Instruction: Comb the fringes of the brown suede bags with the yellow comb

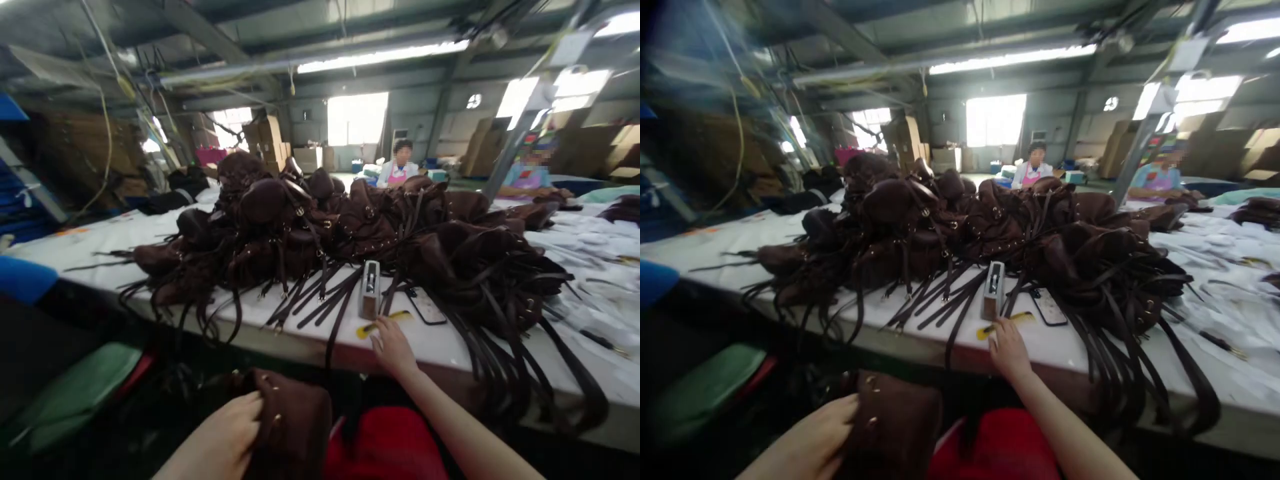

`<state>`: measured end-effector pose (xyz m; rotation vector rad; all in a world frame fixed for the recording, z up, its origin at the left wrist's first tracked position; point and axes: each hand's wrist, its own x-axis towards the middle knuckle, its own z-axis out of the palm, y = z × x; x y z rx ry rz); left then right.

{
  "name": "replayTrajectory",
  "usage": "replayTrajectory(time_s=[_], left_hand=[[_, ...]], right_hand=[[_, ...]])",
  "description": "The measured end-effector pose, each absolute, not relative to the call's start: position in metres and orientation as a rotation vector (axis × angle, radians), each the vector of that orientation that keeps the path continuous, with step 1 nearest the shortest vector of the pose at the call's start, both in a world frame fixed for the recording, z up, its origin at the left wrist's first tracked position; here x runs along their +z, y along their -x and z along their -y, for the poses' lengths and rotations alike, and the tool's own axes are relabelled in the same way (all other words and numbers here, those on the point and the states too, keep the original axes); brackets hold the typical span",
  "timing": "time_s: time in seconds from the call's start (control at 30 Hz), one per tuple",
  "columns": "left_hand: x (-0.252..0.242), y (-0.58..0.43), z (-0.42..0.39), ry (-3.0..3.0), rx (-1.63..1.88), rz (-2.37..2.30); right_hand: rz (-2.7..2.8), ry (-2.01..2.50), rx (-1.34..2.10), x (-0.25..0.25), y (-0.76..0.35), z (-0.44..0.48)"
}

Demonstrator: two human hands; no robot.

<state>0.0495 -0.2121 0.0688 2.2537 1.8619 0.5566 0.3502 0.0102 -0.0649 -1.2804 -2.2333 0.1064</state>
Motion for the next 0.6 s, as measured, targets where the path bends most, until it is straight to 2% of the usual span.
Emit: replayTrajectory(time_s=[0.1,0.27,0.6], left_hand=[[0.029,-0.103,0.221,-2.223,0.149,-1.645],[0.001,-0.144,0.219,-2.349,0.041,-1.427],[-0.032,-0.112,0.21,-2.176,0.168,-1.39]], right_hand=[[2.343,1.085,0.352,-0.044,-0.328,0.015],[2.515,0.893,0.831,-0.025,-0.286,0.047],[2.836,1.084,0.816,-0.044,-0.236,0.03]])
